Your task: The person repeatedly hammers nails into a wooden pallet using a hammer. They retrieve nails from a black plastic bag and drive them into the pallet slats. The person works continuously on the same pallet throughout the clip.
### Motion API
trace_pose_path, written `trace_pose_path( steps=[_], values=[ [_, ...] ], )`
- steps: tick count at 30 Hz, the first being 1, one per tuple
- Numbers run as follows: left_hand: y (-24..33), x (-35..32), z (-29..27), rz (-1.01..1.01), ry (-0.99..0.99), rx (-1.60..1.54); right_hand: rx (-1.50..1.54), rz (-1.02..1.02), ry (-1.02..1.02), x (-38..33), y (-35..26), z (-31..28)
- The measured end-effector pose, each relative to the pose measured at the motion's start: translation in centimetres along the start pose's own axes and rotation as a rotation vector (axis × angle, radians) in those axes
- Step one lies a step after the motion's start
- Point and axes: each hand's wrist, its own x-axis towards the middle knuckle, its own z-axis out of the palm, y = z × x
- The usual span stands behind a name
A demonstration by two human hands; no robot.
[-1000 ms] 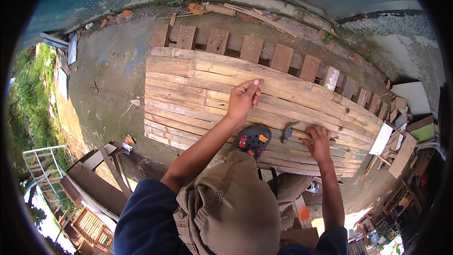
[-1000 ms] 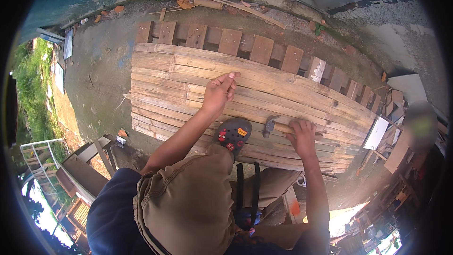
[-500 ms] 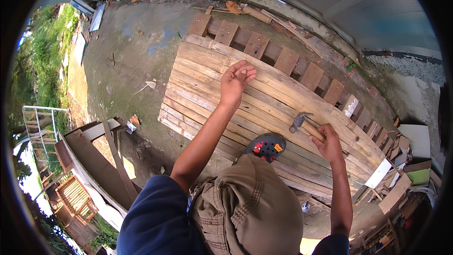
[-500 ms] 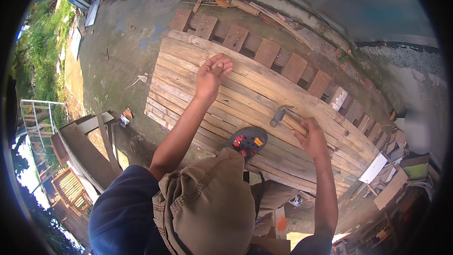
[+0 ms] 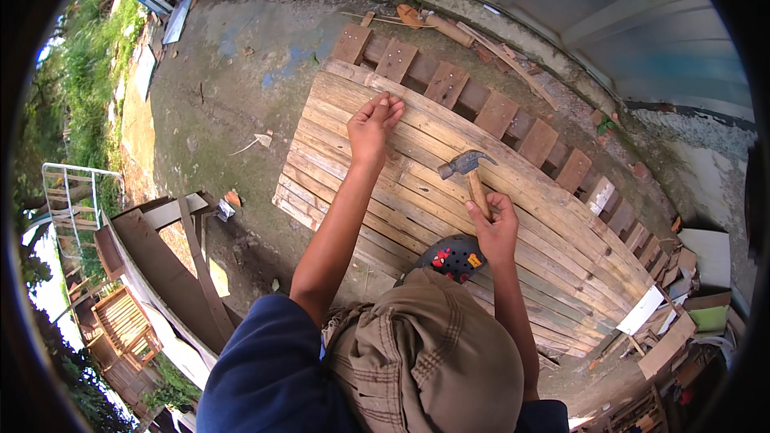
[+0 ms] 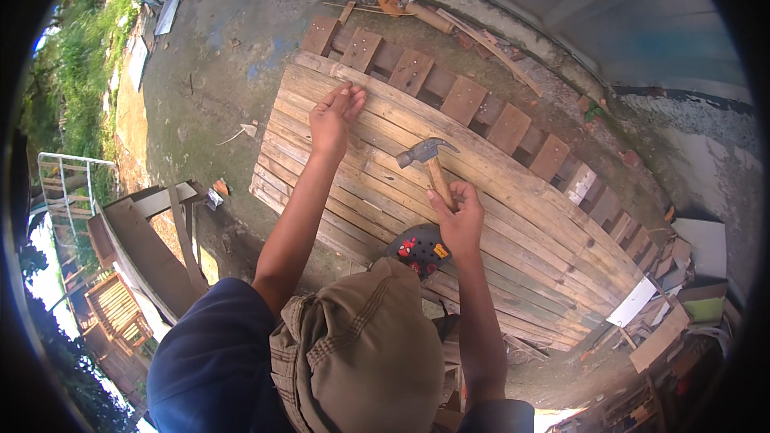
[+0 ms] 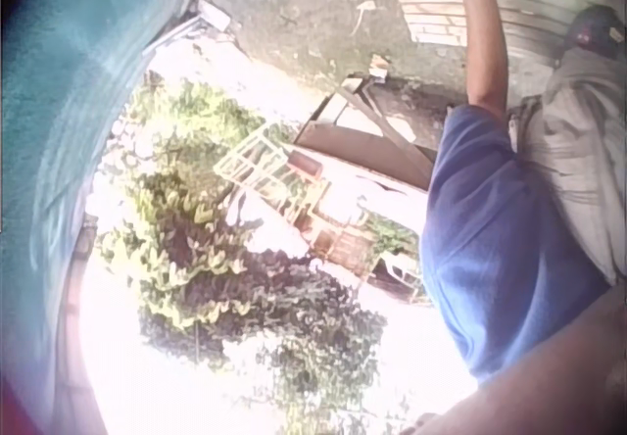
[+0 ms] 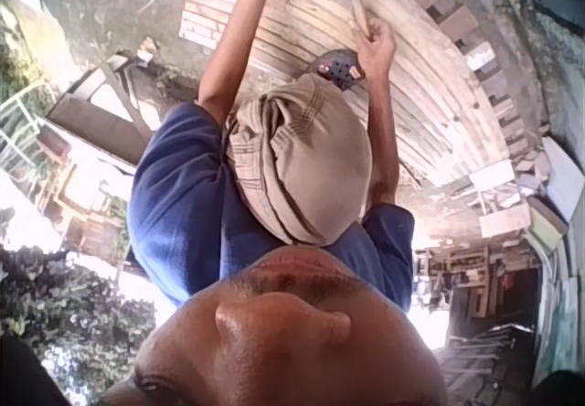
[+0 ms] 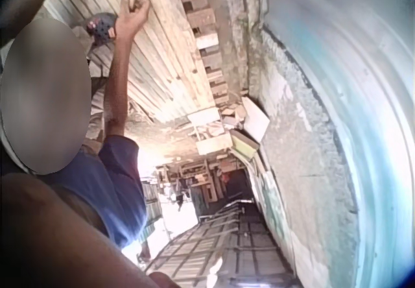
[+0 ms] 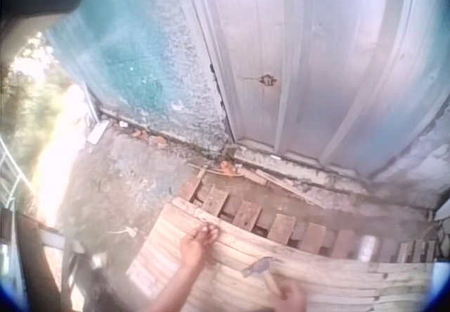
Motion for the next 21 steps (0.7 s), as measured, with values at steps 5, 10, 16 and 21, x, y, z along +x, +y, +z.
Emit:
trace_pose_path(
  steps=[5, 10, 16, 21],
  values=[
    [1.4, 2.5, -1.7, 0.235, -0.035, 0.235, -0.023, -0.008, 0.016, 0.2, 0.3, 0.6],
    [1.0, 5.5, -2.1, 0.431, 0.054, 0.472, -0.092, 0.02, 0.064, 0.6, 1.7, -0.7],
    [-0.2, 6.4, -2.2, 0.667, 0.148, 0.678, -0.065, 0.046, 0.109, 0.5, 2.0, -2.0],
    [-0.5, 6.6, -2.0, 0.722, 0.149, 0.807, -0.082, -0.034, 0.169, 1.5, 1.4, -2.0]
  ],
)
